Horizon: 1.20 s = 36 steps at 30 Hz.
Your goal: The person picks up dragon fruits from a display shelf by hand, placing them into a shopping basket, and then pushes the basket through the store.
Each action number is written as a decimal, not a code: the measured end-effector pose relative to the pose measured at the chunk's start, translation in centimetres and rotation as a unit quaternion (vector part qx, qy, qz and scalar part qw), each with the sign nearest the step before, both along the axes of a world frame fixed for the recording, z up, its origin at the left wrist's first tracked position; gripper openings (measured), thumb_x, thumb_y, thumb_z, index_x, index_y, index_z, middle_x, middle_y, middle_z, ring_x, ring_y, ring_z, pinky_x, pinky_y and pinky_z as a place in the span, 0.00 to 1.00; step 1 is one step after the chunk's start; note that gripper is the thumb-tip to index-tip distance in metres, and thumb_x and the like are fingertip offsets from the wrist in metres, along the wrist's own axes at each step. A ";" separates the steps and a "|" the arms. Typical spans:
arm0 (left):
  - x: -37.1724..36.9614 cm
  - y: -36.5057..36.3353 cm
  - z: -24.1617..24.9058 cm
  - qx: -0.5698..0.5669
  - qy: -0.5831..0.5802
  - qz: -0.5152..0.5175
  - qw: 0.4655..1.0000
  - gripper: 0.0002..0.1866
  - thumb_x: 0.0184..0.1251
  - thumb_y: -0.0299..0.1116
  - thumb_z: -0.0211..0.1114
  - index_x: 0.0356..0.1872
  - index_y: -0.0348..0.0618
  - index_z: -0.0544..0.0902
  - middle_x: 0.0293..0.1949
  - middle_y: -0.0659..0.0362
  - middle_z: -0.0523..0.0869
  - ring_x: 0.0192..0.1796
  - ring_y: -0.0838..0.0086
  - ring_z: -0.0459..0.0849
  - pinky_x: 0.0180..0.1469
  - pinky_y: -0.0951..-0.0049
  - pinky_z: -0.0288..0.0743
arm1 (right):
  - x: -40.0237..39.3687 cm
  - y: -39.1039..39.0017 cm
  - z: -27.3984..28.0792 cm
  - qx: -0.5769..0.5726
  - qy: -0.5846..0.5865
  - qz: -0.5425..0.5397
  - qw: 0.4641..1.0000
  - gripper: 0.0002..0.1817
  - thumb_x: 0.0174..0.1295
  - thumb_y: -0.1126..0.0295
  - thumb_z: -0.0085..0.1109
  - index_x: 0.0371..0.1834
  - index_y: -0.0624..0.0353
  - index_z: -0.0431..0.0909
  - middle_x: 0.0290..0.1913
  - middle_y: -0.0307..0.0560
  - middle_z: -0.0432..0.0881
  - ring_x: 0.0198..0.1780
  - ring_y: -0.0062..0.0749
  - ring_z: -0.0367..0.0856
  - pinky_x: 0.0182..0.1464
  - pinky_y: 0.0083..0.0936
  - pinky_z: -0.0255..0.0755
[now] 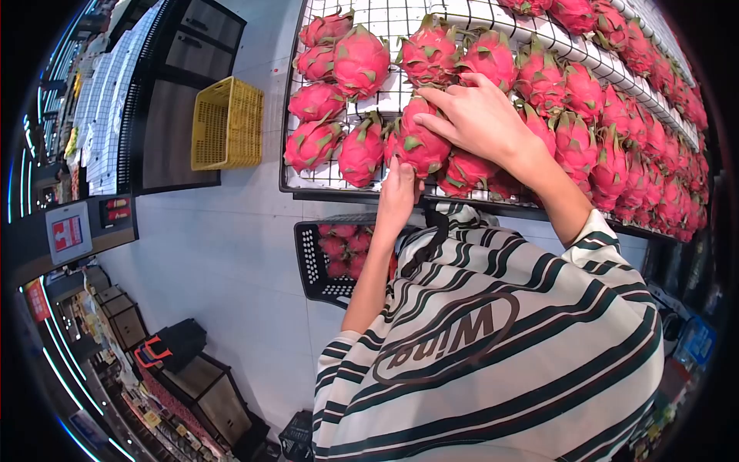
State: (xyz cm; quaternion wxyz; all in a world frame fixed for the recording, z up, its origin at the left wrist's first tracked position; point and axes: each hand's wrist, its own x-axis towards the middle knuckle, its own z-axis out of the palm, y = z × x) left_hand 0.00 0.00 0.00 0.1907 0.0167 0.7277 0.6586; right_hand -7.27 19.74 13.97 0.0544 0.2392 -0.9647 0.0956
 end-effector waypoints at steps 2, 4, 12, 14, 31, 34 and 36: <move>1.3 0.2 0.7 0.051 -0.029 0.015 0.998 0.30 0.80 0.60 0.41 0.56 0.37 0.68 0.28 0.60 0.80 0.25 0.80 0.74 0.29 0.77 0.68 | 0.6 0.1 -0.3 -0.012 -0.004 0.010 1.000 0.20 0.68 0.49 0.55 0.46 0.54 0.81 0.29 0.50 0.85 0.36 0.45 0.85 0.53 0.39 0.69; -0.3 0.6 0.5 0.075 0.000 0.013 0.997 0.30 0.79 0.62 0.40 0.55 0.42 0.69 0.29 0.62 0.79 0.25 0.82 0.73 0.27 0.80 0.65 | -0.6 0.0 -0.8 -0.012 0.042 0.016 0.999 0.20 0.68 0.48 0.56 0.43 0.55 0.82 0.29 0.50 0.84 0.36 0.44 0.84 0.52 0.39 0.69; 0.9 1.2 1.0 0.137 -0.020 0.054 0.989 0.35 0.81 0.56 0.42 0.78 0.52 0.45 0.32 0.61 0.79 0.24 0.82 0.72 0.22 0.82 0.62 | -1.2 -0.5 -1.6 -0.033 0.032 0.034 0.998 0.20 0.65 0.52 0.61 0.34 0.62 0.82 0.32 0.51 0.82 0.38 0.47 0.84 0.48 0.41 0.74; 1.2 1.4 0.7 0.176 -0.024 0.075 0.981 0.37 0.83 0.48 0.46 0.80 0.54 0.36 0.32 0.60 0.80 0.22 0.82 0.72 0.21 0.82 0.63 | -1.1 -0.7 -1.7 -0.045 0.024 0.024 0.998 0.20 0.65 0.53 0.60 0.36 0.62 0.82 0.33 0.52 0.82 0.39 0.47 0.84 0.47 0.42 0.75; 1.3 0.4 0.4 0.224 -0.030 0.024 0.974 0.46 0.71 0.25 0.63 0.78 0.52 0.39 0.44 0.58 0.81 0.30 0.83 0.76 0.29 0.83 0.70 | 1.0 -1.5 -1.5 -0.076 0.062 0.027 0.995 0.17 0.66 0.57 0.59 0.41 0.63 0.82 0.35 0.51 0.80 0.41 0.48 0.80 0.52 0.39 0.72; 1.5 0.6 -0.2 0.231 -0.032 0.029 0.972 0.43 0.73 0.29 0.62 0.76 0.48 0.40 0.41 0.58 0.81 0.30 0.81 0.79 0.25 0.83 0.69 | 2.0 -2.5 -1.1 -0.127 0.037 0.029 0.991 0.18 0.65 0.58 0.61 0.46 0.64 0.80 0.41 0.53 0.78 0.45 0.49 0.79 0.53 0.40 0.71; 1.5 0.8 -0.1 0.215 -0.007 0.021 0.976 0.41 0.76 0.34 0.60 0.74 0.43 0.38 0.41 0.55 0.83 0.30 0.78 0.81 0.22 0.82 0.69 | 1.9 -2.5 -1.6 -0.131 0.060 0.031 0.989 0.18 0.65 0.58 0.61 0.45 0.63 0.80 0.40 0.52 0.78 0.45 0.49 0.79 0.53 0.40 0.71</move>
